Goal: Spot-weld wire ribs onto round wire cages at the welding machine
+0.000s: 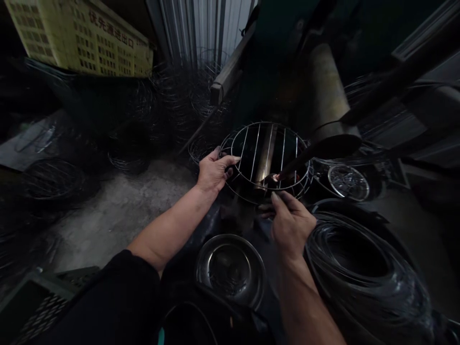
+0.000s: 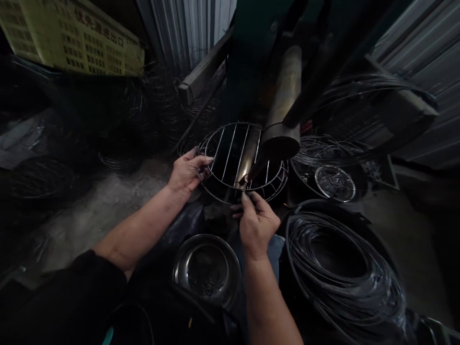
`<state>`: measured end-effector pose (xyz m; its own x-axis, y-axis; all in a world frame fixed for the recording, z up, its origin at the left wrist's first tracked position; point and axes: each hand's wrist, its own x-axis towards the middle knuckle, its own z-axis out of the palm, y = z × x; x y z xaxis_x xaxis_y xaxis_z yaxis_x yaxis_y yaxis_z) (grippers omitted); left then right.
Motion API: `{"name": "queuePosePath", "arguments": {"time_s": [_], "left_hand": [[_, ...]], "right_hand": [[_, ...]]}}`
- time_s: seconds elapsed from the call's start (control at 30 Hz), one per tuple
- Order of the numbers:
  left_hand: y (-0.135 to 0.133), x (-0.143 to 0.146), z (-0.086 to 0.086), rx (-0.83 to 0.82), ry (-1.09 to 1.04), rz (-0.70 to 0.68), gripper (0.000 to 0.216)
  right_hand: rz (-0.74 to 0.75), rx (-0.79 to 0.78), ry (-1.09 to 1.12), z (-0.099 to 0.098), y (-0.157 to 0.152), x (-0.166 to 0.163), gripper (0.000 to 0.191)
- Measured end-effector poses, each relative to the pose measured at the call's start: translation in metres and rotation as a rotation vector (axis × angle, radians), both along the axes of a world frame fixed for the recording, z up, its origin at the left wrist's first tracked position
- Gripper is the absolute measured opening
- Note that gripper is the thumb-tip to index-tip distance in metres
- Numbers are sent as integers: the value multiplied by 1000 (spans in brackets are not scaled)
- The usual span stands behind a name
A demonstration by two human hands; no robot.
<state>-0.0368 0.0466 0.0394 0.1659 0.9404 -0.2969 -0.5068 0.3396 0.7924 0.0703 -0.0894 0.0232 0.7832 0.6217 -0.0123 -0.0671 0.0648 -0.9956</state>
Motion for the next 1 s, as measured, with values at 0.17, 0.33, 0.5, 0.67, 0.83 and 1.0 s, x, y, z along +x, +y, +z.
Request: {"name": "queuePosePath", "arguments": {"time_s": [0.17,0.33,0.5,0.67,0.83,1.0], "left_hand": [[1,0,1,8,5,-23,42],[6,0,-1,5,4,-26,42],[16,2,-4,-14,3,-34,38],[23,4,-7,-19,8,-49,34],[23,5,-7,-49,16,-43,31],[24,7,-4,-63,22,-33,32]], "right_hand": [[-31,41,23,-7,0,-3,27],[-51,113,19,-11,3,-5,25],[-36,125,27,-8,9,-1,25],[-32,107,19,-4,11,0,26],[-35,108,15,-3,10,-1,24],[-39,82,47,-4,14,1,27]]}}
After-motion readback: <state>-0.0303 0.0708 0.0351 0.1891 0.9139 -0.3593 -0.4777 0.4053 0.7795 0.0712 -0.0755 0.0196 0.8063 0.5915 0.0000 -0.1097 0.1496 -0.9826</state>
